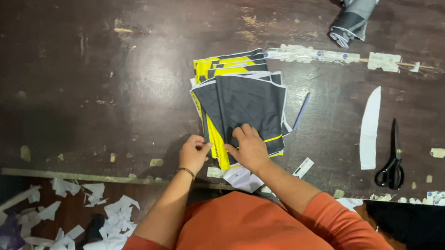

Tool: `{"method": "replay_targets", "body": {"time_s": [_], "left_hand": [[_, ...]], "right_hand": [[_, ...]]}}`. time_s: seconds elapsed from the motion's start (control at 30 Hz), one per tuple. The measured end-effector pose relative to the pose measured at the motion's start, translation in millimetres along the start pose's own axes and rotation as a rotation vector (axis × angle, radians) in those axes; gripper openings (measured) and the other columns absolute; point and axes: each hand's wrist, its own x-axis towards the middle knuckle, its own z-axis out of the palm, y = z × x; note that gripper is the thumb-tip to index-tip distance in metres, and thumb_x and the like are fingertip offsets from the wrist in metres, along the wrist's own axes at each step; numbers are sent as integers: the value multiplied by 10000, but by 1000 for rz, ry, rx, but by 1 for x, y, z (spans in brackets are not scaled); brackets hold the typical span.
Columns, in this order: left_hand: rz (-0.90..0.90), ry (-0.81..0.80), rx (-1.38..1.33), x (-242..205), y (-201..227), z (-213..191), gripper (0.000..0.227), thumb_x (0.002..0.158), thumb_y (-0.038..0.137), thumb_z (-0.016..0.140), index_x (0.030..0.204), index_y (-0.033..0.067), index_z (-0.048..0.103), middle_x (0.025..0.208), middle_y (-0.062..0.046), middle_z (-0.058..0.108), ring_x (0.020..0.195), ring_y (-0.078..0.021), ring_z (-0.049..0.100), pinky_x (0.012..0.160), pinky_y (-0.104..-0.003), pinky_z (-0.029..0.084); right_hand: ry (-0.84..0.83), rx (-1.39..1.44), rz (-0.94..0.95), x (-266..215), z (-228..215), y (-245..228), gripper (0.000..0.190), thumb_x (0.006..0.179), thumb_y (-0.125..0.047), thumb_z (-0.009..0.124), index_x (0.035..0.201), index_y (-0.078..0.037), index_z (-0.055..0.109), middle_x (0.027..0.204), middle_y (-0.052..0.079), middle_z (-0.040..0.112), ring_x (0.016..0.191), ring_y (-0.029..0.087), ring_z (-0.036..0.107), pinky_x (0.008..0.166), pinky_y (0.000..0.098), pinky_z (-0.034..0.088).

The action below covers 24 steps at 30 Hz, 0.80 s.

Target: The person folds various pieces of clothing, including dark grey and yellow patterned garments, on a wooden table. They use a white paper strip to wrap and secure the folded stacks, occasionally using a pen to mark the items.

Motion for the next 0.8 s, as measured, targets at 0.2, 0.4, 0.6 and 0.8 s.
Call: {"method": "replay_targets", "body": {"time_s": [0.2, 0.4, 0.6, 0.8], "left_hand": [[19, -28, 45, 5, -8, -3, 411, 829, 210, 851, 1142, 9, 678, 1019, -166, 719, 758, -263, 755, 603, -276, 670], [33, -69, -12, -2, 2, -2, 385, 847, 152, 832, 1149, -29, 675, 1026, -216, 697, 848, -323, 749, 665, -327, 675], [13, -99, -44, -5, 6, -9, 322, 910, 153, 772, 1143, -41, 665, 1064, -224, 686, 912, -341, 740, 713, -363, 683], [17, -112, -2, -3, 2, -12, 271, 940, 175, 742, 1120, -13, 667, 1086, -208, 689, 932, -320, 741, 739, -345, 676]], "right_hand": [[-16, -3, 52, 0, -2, -7, 374, 880, -431, 751, 1053, -119, 638, 955, 66, 563, 940, 319, 652, 850, 393, 545], [44, 31, 58, 4, 7, -9, 341, 897, -411, 754, 1021, -111, 651, 875, 55, 580, 872, 293, 672, 817, 376, 557], [-90, 283, 243, 24, 32, 21, 275, 799, -309, 841, 1005, -178, 715, 866, 7, 706, 918, 249, 723, 817, 386, 584], [-249, 448, 346, 28, 40, 50, 254, 780, -292, 831, 1015, -222, 762, 920, -34, 793, 948, 164, 748, 836, 318, 589]]}}
